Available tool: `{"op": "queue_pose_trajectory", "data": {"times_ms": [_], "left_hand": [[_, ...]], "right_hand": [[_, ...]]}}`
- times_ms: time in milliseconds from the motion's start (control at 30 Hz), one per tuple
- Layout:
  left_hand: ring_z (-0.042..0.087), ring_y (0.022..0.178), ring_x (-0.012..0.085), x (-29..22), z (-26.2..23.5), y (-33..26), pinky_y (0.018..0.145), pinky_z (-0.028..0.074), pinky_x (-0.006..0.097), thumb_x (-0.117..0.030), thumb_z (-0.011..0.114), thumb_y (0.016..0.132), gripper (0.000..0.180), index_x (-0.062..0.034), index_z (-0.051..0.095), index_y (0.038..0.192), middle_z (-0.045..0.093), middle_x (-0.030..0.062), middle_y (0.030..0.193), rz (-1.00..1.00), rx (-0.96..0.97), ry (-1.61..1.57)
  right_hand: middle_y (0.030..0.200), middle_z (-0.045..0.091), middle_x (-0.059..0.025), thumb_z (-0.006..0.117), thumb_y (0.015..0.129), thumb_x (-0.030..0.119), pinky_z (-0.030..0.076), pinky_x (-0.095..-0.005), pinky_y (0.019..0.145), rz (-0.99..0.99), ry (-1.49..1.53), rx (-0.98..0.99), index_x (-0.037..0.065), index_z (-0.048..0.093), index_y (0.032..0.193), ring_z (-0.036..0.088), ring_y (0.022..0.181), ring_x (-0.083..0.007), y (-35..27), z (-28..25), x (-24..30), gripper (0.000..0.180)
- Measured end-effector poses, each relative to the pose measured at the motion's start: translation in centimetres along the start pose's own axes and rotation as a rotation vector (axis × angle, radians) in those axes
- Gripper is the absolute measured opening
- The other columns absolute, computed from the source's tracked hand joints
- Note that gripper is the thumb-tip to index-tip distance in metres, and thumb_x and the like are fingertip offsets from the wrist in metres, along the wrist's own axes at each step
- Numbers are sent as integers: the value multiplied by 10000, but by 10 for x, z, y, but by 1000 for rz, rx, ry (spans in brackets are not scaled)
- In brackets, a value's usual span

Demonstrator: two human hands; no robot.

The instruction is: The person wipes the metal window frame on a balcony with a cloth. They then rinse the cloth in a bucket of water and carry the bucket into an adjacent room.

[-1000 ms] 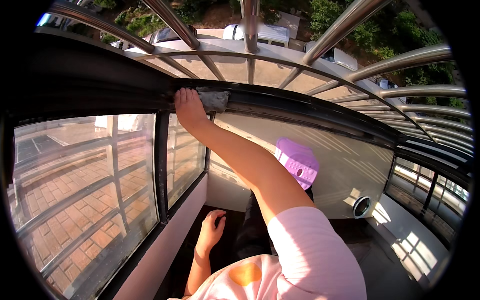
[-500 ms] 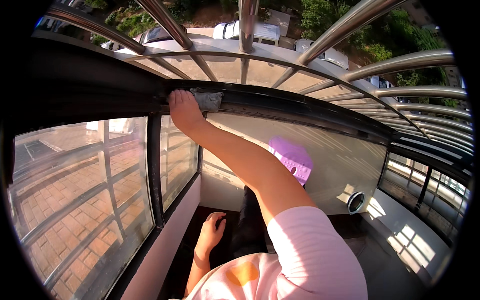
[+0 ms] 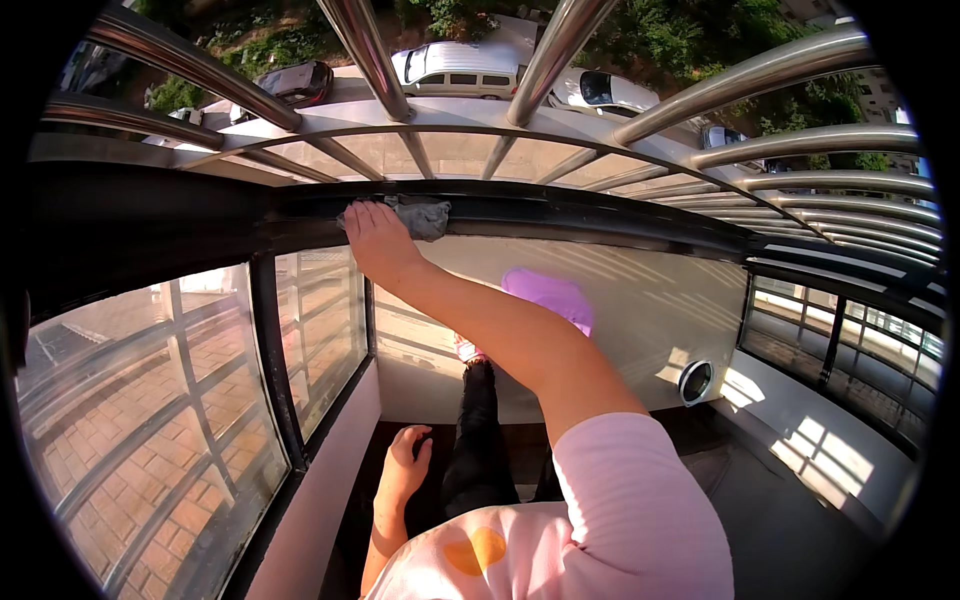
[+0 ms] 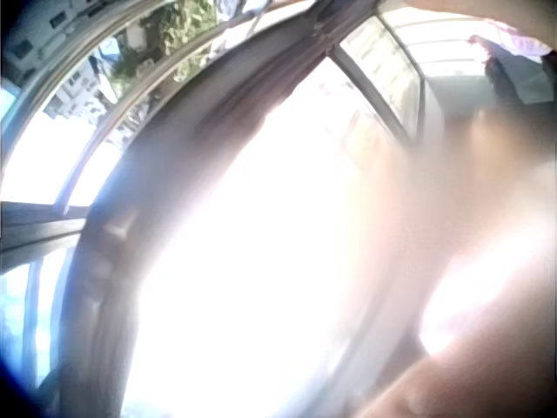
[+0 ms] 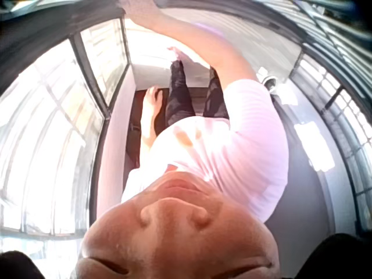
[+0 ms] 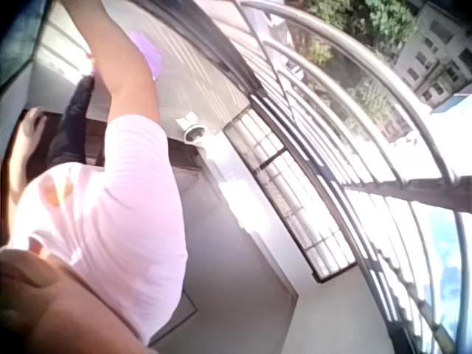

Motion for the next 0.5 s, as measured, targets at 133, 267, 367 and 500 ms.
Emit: {"op": "queue_pose_trajectory", "data": {"times_ms": [133,267,367,500], "left_hand": [[569,881,367,-14,6,5,762,477,379,-18,585,778,193,6,551,967,597,175,938,15,-7,19],[569,874,361,-32,16,9,768,475,377,-17,577,777,185,10,557,959,594,176,925,36,32,-2],[569,874,362,-38,29,6,768,475,375,-19,571,781,178,8,561,957,593,177,926,61,32,-1],[568,873,366,-44,45,3,761,476,375,-21,570,783,176,6,563,957,593,178,931,66,75,-1]], "right_hand": [[1071,562,-159,508,740,70,434,-339,892,-15,-33,93,-40,499,1091,553,991,-275,-40,-53,-49,368],[1060,576,-136,511,746,58,455,-329,860,63,-53,144,-13,525,1047,566,981,-245,-87,-106,-98,309],[1100,565,-130,492,748,33,445,-333,895,82,-91,214,4,510,1098,551,1027,-256,-128,-140,-139,351],[1130,547,-136,492,751,26,430,-334,922,236,-160,333,7,501,1135,531,1060,-258,-178,-178,-189,385]]}}
Point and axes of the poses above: each hand's wrist, its own y-axis towards the middle knuckle, its own z-axis out of the palm, x = y × z, the point moved 1 cm from there along y, towards the middle knuckle
